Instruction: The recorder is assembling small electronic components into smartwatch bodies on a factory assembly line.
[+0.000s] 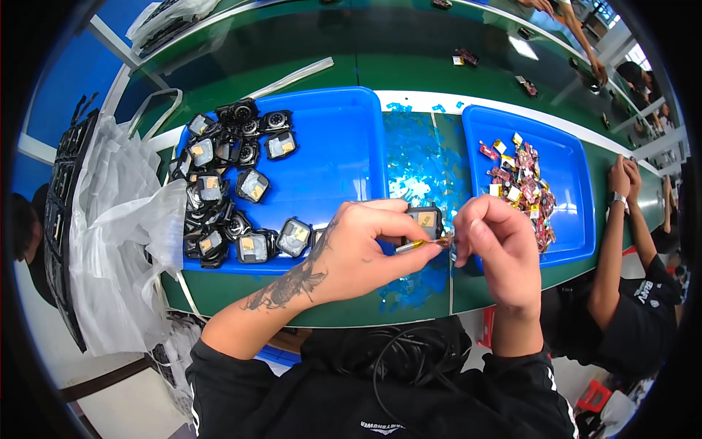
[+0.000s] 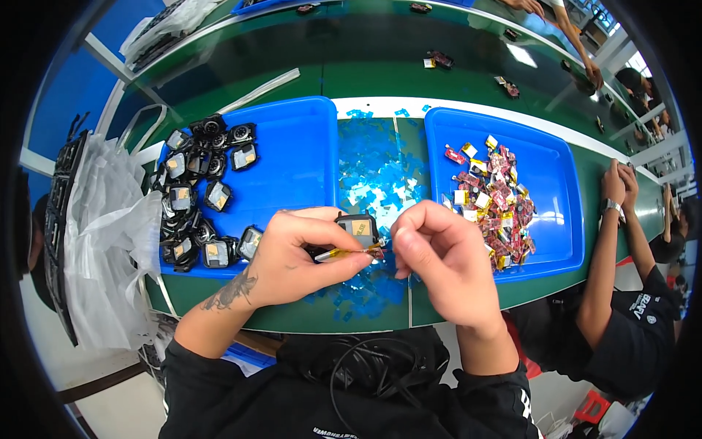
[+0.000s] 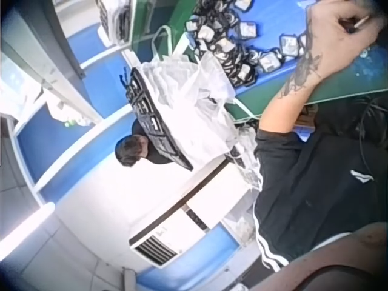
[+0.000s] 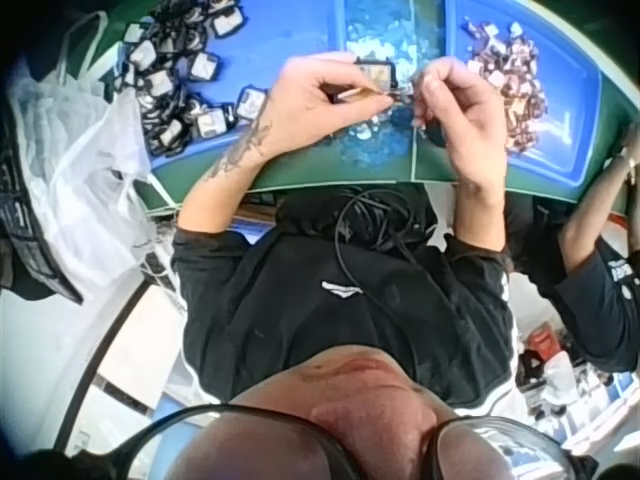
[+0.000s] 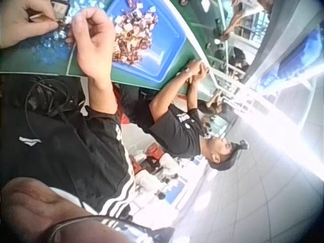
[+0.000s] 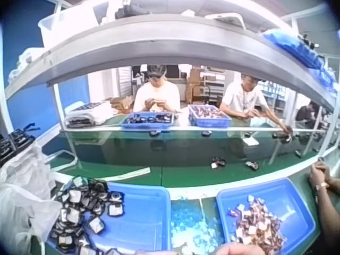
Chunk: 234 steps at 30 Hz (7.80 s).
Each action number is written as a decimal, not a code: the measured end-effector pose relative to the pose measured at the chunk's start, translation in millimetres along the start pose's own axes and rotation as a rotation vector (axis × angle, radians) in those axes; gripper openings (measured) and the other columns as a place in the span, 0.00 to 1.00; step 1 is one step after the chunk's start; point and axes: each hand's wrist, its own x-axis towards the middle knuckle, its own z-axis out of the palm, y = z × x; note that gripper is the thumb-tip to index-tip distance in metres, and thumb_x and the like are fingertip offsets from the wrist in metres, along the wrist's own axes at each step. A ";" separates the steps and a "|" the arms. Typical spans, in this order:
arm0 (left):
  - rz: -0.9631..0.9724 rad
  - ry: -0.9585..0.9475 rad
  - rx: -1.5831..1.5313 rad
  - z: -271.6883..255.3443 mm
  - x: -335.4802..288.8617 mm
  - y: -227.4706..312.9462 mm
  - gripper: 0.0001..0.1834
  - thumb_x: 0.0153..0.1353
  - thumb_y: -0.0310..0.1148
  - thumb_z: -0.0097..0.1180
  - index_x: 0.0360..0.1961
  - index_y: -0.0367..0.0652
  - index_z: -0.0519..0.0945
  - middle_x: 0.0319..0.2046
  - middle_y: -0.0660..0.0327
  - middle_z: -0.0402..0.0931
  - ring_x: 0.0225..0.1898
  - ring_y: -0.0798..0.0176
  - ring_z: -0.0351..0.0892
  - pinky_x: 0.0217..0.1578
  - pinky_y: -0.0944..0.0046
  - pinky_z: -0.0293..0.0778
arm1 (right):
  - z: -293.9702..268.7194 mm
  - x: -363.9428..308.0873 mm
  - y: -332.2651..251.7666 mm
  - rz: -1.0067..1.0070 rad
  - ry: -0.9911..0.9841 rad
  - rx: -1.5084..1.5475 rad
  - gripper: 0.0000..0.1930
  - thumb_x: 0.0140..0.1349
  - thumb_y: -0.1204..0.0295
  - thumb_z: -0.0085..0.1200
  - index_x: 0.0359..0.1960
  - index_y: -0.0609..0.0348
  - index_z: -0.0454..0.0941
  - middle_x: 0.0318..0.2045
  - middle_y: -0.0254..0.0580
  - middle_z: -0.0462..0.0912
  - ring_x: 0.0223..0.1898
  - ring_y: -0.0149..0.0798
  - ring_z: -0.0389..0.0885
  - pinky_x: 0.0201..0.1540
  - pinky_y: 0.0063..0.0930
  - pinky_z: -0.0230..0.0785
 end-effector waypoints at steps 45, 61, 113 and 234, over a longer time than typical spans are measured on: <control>-0.158 0.091 -0.274 13.6 -6.6 -3.1 0.30 0.64 0.20 0.53 0.66 0.39 0.59 0.54 0.49 0.76 0.51 0.61 0.80 0.49 0.62 0.77 | 26.8 11.8 26.7 -0.175 0.224 -0.342 0.23 0.54 0.87 0.59 0.52 0.62 0.71 0.40 0.33 0.73 0.41 0.24 0.74 0.38 0.15 0.75; -0.349 0.248 1.247 -106.7 -33.5 -16.0 0.27 0.41 0.45 0.74 0.40 0.44 0.77 0.37 0.53 0.77 0.47 0.49 0.77 0.47 0.50 0.74 | -91.8 259.3 17.7 0.063 0.348 -1.065 0.25 0.44 0.71 0.73 0.46 0.62 0.78 0.44 0.46 0.82 0.41 0.38 0.80 0.43 0.32 0.73; -0.067 -0.046 -0.266 -10.0 0.1 0.0 0.06 0.59 0.29 0.65 0.35 0.38 0.85 0.36 0.61 0.78 0.36 0.71 0.73 0.39 0.67 0.70 | 5.4 15.2 -12.3 -0.059 -0.070 -0.194 0.08 0.58 0.84 0.61 0.39 0.68 0.78 0.34 0.38 0.82 0.39 0.26 0.81 0.44 0.19 0.75; -0.053 -0.038 -0.548 5.5 -0.4 -4.8 0.21 0.62 0.14 0.54 0.57 0.29 0.73 0.53 0.51 0.76 0.55 0.61 0.77 0.57 0.64 0.74 | 20.4 8.0 19.2 -0.241 0.223 -0.219 0.14 0.57 0.84 0.62 0.41 0.63 0.71 0.34 0.36 0.79 0.35 0.23 0.78 0.38 0.15 0.72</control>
